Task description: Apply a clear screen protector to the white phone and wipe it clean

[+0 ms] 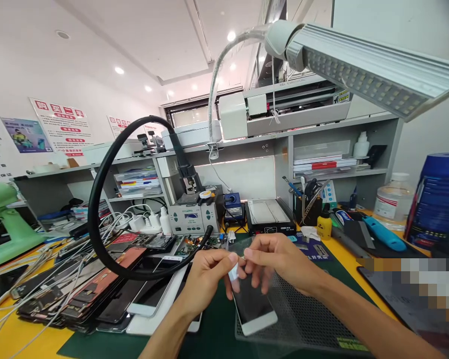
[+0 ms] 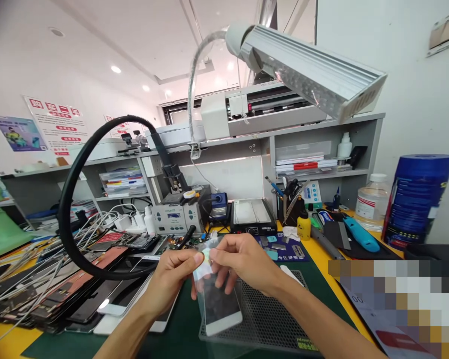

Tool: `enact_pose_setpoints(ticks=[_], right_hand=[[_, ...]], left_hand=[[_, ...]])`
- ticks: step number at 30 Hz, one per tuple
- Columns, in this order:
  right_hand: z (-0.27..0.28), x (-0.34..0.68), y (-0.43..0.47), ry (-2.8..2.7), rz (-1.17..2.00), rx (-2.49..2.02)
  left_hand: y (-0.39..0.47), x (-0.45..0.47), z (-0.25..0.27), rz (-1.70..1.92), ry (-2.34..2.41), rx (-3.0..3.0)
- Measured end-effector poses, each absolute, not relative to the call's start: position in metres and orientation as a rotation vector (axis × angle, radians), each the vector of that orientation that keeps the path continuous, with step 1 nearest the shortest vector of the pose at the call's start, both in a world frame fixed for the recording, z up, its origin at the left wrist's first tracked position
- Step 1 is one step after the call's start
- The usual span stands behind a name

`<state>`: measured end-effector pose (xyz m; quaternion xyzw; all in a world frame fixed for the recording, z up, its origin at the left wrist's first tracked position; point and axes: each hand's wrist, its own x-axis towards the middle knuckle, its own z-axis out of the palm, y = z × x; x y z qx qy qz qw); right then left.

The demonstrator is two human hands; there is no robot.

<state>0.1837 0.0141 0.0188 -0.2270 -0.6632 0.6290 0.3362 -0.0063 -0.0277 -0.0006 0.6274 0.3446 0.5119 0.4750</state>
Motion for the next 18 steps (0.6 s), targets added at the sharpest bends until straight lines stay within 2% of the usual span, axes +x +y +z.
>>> enact_pose_setpoints(ticks=[11,18], right_hand=[[0.0195,0.1867,0.0168,-1.715,1.708,-0.608],[0.0177,0.1822,0.0118,-1.848,1.607,-0.688]], left_hand=[[-0.0280,-0.0090,0.0003,1.252,0.886,1.502],[-0.0273,-0.0055,-0.0013,1.322,0.940,1.443]])
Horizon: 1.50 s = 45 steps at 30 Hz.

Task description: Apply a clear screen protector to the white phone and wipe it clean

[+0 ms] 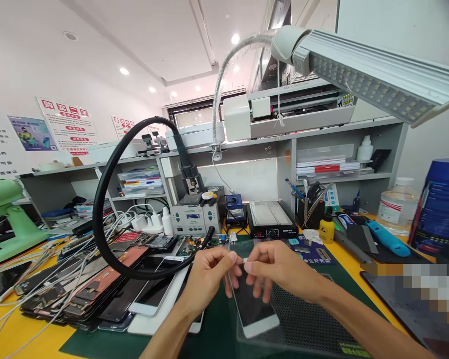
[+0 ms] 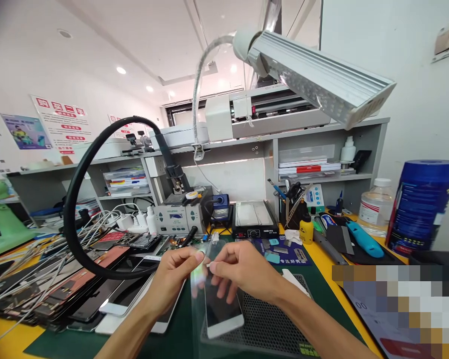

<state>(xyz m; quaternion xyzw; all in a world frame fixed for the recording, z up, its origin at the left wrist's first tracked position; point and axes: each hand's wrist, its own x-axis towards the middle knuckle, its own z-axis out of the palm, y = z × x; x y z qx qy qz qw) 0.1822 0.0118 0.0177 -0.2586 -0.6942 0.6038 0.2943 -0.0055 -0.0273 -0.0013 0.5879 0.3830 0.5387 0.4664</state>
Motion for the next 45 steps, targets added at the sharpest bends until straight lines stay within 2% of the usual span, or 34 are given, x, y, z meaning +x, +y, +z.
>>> enact_pose_setpoints(ticks=[13,26,34,45], right_hand=[[0.009,0.182,0.014,-1.926,1.619,-0.705],[0.020,0.189,0.015,-1.925,1.734,-0.615],[0.019,0.183,0.013,-1.828,1.512,-0.682],[0.022,0.187,0.016,-1.713,1.647,-0.661]], left_hand=[[-0.023,-0.003,-0.002,1.374,0.984,1.295],[-0.027,-0.003,0.003,1.225,0.879,1.334],[-0.028,-0.005,0.000,1.221,0.901,1.459],[-0.031,-0.004,0.003,1.222,0.865,1.419]])
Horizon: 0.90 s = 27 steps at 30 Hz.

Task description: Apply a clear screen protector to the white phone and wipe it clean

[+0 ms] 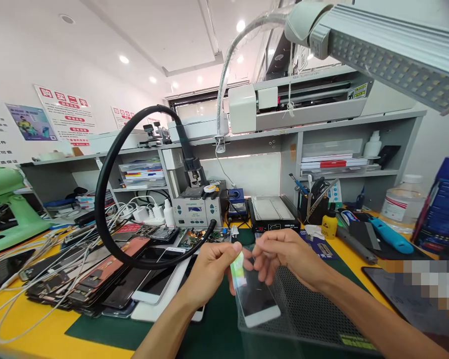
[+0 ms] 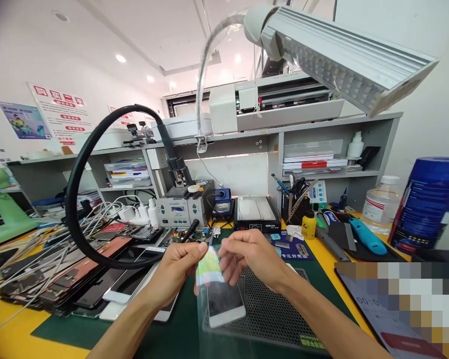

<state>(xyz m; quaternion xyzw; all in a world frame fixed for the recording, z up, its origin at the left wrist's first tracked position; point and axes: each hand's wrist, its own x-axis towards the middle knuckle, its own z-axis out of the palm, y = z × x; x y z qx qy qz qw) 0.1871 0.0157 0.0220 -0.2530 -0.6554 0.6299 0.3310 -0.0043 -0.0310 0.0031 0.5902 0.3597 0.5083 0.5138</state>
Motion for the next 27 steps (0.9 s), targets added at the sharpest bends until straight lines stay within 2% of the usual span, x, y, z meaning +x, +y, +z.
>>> enact_pose_setpoints(ticks=[5,13,22,27], right_hand=[[0.021,0.185,0.018,-1.615,1.649,-0.752],[0.009,0.185,0.019,-1.810,1.783,-0.769],[0.016,0.199,0.035,-1.678,1.721,-0.770],[0.021,0.214,0.055,-1.242,1.552,-0.781]], left_hand=[[-0.025,-0.008,0.001,1.341,0.897,1.295],[-0.008,-0.031,0.008,1.846,1.087,0.805],[-0.010,-0.030,0.009,1.877,1.097,0.867],[-0.015,-0.023,0.010,1.879,1.057,0.958]])
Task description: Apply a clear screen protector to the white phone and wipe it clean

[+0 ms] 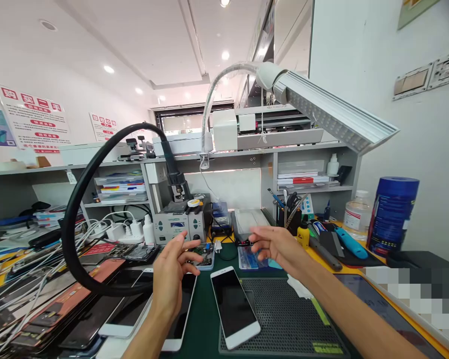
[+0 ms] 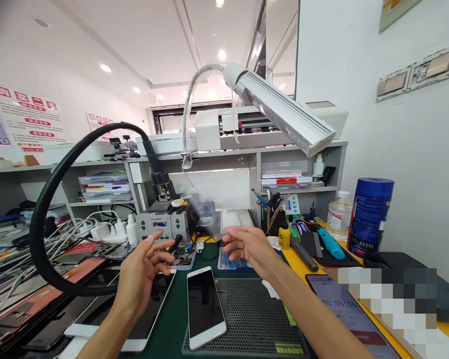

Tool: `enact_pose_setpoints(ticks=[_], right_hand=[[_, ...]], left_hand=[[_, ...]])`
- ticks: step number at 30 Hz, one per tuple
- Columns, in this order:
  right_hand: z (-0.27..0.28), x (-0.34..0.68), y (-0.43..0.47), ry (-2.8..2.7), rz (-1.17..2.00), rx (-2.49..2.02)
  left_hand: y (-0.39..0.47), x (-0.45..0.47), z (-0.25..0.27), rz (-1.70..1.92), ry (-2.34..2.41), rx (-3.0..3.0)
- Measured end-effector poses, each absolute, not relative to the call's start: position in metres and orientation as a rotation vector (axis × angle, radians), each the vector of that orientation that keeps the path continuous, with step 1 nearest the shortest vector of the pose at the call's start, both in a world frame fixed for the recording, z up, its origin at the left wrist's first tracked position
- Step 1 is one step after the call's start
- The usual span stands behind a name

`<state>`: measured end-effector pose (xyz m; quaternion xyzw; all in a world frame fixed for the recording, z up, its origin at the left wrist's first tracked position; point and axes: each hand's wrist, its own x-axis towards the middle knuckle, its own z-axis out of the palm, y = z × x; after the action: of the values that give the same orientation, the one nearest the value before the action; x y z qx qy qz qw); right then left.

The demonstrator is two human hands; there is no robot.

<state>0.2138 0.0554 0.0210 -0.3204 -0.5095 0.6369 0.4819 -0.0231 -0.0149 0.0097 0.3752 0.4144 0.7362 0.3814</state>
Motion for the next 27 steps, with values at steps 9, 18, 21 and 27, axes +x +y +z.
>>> enact_pose_setpoints(ticks=[9,18,21,27], right_hand=[[0.000,0.213,0.098,-0.878,1.486,-0.978],[-0.018,0.189,0.108,-0.807,1.446,-1.107],[-0.017,0.185,0.110,-0.789,1.430,-1.151],[-0.015,0.183,0.113,-0.818,1.409,-1.216]], left_hand=[[-0.007,-0.020,-0.002,1.850,1.093,1.001],[-0.005,-0.022,-0.006,1.816,1.082,0.995],[-0.008,-0.019,-0.002,1.811,1.075,0.975],[-0.010,-0.019,-0.001,1.797,1.054,0.973]])
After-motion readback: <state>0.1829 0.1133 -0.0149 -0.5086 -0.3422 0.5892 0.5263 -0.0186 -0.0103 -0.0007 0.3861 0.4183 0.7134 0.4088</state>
